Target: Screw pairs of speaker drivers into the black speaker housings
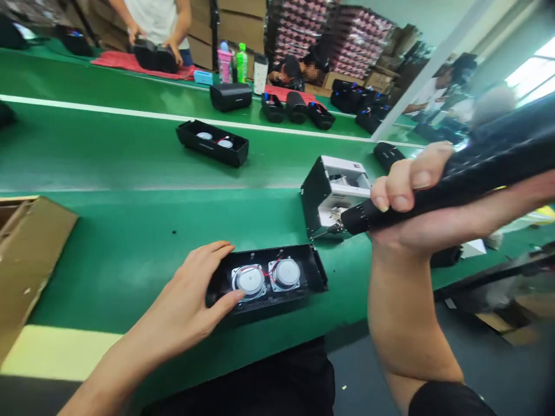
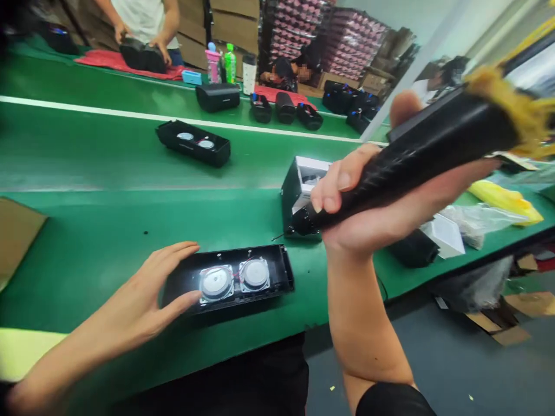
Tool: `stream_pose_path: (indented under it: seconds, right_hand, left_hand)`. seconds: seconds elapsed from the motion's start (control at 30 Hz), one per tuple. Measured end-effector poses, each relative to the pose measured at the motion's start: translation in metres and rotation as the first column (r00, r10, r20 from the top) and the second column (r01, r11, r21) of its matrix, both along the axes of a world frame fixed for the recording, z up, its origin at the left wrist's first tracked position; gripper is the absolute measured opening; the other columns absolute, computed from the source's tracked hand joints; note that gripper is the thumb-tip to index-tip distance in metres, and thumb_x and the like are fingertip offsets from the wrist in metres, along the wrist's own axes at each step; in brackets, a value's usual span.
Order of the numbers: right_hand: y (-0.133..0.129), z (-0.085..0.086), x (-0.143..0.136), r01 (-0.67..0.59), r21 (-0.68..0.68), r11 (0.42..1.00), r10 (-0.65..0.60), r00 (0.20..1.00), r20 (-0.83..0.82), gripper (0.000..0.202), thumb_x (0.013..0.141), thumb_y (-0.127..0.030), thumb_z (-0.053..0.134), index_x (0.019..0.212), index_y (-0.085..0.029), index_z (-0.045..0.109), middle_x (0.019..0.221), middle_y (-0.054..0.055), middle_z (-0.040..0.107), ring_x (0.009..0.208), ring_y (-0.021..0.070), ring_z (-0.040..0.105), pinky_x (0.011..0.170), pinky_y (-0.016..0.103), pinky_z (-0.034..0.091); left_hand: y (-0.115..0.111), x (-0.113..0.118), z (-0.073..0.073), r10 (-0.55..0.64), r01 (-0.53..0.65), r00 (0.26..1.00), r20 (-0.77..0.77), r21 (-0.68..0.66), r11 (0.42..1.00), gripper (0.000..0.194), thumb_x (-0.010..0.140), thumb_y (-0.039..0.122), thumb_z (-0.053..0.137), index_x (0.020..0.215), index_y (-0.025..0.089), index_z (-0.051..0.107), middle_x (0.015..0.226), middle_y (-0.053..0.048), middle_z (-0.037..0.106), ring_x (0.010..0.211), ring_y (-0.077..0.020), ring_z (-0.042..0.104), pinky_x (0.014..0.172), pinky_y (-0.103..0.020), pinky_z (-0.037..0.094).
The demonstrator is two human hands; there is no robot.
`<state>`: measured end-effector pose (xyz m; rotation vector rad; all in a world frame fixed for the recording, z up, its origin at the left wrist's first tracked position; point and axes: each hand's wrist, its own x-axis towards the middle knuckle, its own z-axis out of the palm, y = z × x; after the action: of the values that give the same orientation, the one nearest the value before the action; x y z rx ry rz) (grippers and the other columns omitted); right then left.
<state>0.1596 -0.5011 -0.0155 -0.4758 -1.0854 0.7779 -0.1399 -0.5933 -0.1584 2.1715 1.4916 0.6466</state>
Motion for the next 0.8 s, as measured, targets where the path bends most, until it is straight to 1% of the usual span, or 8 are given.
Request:
stream_pose_path:
  seconds: [0.1,0.13,0.23,0.33,0.43,0.53,0.7,0.8]
  right_hand:
    - [-0.006,0.008,-0.040,-0.168,0.037,0.985,0.168,0.986,-0.005,0.051,0.081,-0.076,0.079,0.104,-0.031,0.080,0.057,-0.008,0.048,0.037,0.0103,0.043,0.030,0.027,0.037]
    - [-0.009,0.009,-0.055,-0.221,0.001,0.975,0.221,0.975,-0.002,0.049,0.082,-0.075,0.080,0.102,-0.030,0.079,0.057,-0.008,0.049,0.038,0.0113,0.045,0.031,0.027,0.039]
    - [-0.015,0.004,-0.096,-0.336,-0.085,0.938,0.336,0.942,-0.016,0.057,0.083,-0.080,0.076,0.108,-0.029,0.071,0.057,-0.010,0.053,0.039,0.0123,0.046,0.032,0.027,0.039]
    - [-0.010,-0.011,-0.122,-0.418,-0.118,0.901,0.427,0.902,0.064,0.070,0.082,-0.090,0.067,0.116,-0.030,0.061,0.057,-0.011,0.055,0.038,0.0131,0.046,0.034,0.027,0.037]
    - [0.002,-0.031,-0.133,-0.441,-0.106,0.891,0.453,0.874,0.176,0.080,0.083,-0.098,0.055,0.127,-0.032,0.056,0.059,-0.010,0.052,0.039,0.0140,0.046,0.035,0.027,0.037]
    - [0.008,-0.046,-0.137,-0.406,-0.139,0.903,0.429,0.869,0.248,0.078,0.086,-0.096,0.050,0.135,-0.035,0.054,0.061,-0.009,0.047,0.039,0.0149,0.043,0.036,0.028,0.035]
    - [-0.001,-0.053,-0.145,-0.396,-0.174,0.901,0.425,0.886,0.184,0.076,0.084,-0.092,0.060,0.130,-0.031,0.056,0.059,-0.008,0.048,0.037,0.0168,0.040,0.033,0.030,0.032]
    - [-0.005,-0.057,-0.148,-0.373,-0.200,0.906,0.408,0.895,0.181,0.075,0.086,-0.091,0.059,0.131,-0.031,0.058,0.059,-0.007,0.048,0.037,0.0170,0.040,0.034,0.031,0.032]
  left_hand:
    - [-0.001,0.010,0.005,0.055,-0.054,0.998,0.008,-0.100,0.994,0.064,0.100,0.056,0.062,0.155,0.027,0.047,0.163,-0.011,0.055,0.153,-0.0327,0.050,0.127,-0.056,0.046]
    - [0.000,0.013,0.006,0.073,-0.071,0.997,0.005,-0.125,0.990,0.065,0.099,0.054,0.064,0.155,0.026,0.047,0.163,-0.011,0.055,0.153,-0.0331,0.050,0.127,-0.056,0.046]
    - [0.001,0.020,0.013,0.099,-0.102,0.995,-0.028,-0.178,0.979,0.075,0.093,0.050,0.075,0.158,0.025,0.045,0.163,-0.013,0.054,0.151,-0.0356,0.051,0.122,-0.059,0.049]
    - [0.003,0.023,0.021,0.120,-0.132,0.990,-0.068,-0.197,0.972,0.082,0.087,0.045,0.083,0.156,0.024,0.045,0.157,-0.015,0.058,0.145,-0.0372,0.056,0.114,-0.058,0.054]
    - [0.005,0.025,0.024,0.148,-0.161,0.986,-0.076,-0.208,0.965,0.077,0.084,0.043,0.087,0.148,0.024,0.050,0.149,-0.013,0.061,0.139,-0.0366,0.061,0.106,-0.053,0.058]
    - [0.006,0.026,0.021,0.178,-0.188,0.982,-0.066,-0.212,0.959,0.072,0.082,0.042,0.091,0.141,0.025,0.053,0.142,-0.011,0.064,0.133,-0.0342,0.064,0.097,-0.047,0.060]
    - [0.004,0.027,0.018,0.183,-0.187,0.982,-0.038,-0.207,0.960,0.067,0.083,0.041,0.093,0.135,0.025,0.054,0.136,-0.007,0.066,0.129,-0.0301,0.063,0.095,-0.043,0.057]
    - [0.004,0.026,0.019,0.176,-0.179,0.984,-0.033,-0.213,0.960,0.065,0.082,0.041,0.093,0.132,0.024,0.055,0.132,-0.006,0.066,0.126,-0.0287,0.064,0.092,-0.042,0.057]
